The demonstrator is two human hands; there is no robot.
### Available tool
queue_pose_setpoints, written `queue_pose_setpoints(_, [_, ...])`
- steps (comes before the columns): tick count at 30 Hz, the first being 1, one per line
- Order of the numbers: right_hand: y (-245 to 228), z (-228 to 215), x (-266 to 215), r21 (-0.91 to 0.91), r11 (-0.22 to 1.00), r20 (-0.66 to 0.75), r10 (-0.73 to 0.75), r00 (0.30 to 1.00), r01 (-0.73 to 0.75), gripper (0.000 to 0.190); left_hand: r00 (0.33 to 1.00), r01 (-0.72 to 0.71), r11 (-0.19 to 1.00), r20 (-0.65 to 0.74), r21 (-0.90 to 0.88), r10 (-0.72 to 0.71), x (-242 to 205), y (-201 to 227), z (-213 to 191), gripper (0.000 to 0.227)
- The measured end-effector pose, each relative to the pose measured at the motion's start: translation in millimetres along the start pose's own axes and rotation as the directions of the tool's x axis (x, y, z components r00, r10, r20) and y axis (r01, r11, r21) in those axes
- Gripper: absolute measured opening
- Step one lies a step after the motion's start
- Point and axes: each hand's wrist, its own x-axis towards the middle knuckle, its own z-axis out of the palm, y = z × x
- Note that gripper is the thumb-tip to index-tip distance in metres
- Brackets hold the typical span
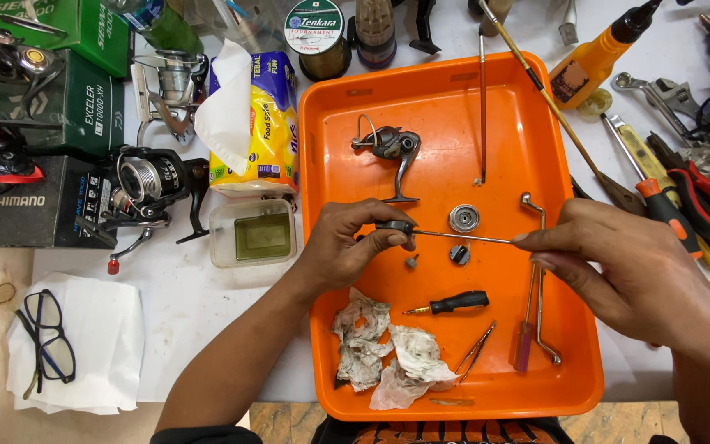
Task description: The person disassembles a fishing reel over an orange tray, removing the spool and handle. They then use a screwdriver to unscrew and separate the handle components, placing the small parts into the tray.
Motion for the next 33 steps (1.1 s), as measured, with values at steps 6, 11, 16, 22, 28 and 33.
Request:
queue_pose_setpoints(6, [-5.5,4.0,6.3,-0.031,0.995,-0.007,0.094,0.996,-0.094,0.026,1.0,0.016,1.0,-0.009,-0.022,-0.016,-2.5,-3.2,0.4,0.018])
queue_pose_setpoints(11, [-2.5,5.2,8.1,0.029,0.969,0.078,0.241,0.967,-0.244,0.028,1.0,-0.017,0.999,-0.021,0.034,0.018,-1.2,-2.0,0.6,0.016])
queue_pose_setpoints(16, [-1.4,6.2,6.9,0.04,0.963,0.073,0.263,0.962,-0.266,0.026,1.0,-0.006,0.999,0.003,0.053,0.006,-1.3,-1.3,1.0,0.018])
queue_pose_setpoints(22, [-0.1,11.1,2.5,-0.106,0.987,-0.011,-0.121,0.993,0.119,0.034,1.0,-0.001,1.0,-0.001,0.007,0.001,-1.8,-3.3,-1.6,0.019])
queue_pose_setpoints(28, [-16.5,2.1,15.1,-0.279,0.856,-0.075,-0.471,0.879,0.435,0.024,1.0,0.006,0.999,0.0,-0.034,-0.006,-1.5,-2.4,-2.8,0.019])
queue_pose_setpoints(33, [-12.8,-1.7,14.1,-0.427,0.729,0.014,-0.586,0.81,0.535,0.029,1.0,0.028,0.992,0.002,-0.12,-0.028,-2.6,-4.2,-2.4,0.02])
